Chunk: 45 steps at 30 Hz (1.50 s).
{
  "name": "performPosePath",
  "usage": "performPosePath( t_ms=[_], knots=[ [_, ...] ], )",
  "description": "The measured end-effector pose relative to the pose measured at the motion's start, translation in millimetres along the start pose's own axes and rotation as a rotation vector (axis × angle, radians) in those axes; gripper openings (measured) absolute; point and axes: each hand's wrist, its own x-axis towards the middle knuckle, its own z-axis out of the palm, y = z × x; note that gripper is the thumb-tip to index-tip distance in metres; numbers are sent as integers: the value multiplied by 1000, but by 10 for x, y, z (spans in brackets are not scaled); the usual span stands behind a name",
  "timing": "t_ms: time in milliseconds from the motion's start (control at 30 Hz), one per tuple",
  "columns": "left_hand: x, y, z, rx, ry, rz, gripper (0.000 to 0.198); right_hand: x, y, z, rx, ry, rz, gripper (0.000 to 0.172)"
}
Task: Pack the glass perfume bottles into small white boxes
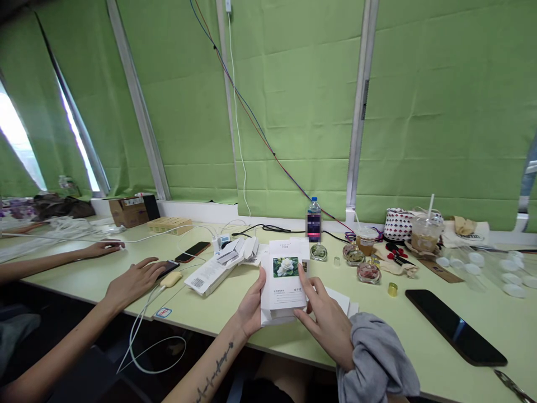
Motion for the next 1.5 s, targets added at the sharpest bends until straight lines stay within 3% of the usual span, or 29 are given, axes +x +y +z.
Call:
performPosePath(
  t_ms=[267,667,933,1167,1267,1367,1500],
  knots=[
    [29,16,35,244,292,313,38,15,45,1,48,98,-69,67],
    [-116,185,214,597,362,279,31,29,57,-18,39,102,16,66],
    [-87,164,195,596,400,296,38,37,73,-16,22,51,57,64],
    [-80,152,206,637,407,309,47,47,67,-14,20,83,53,64],
    [-100,140,231,664,431,316,60,51,46,-27,101,136,84,68],
    [-118,131,251,678,531,337,81,50,26,-48,153,172,111,70],
    [-130,125,288,735,546,303,93,52,43,-44,38,216,134,68]
  ],
)
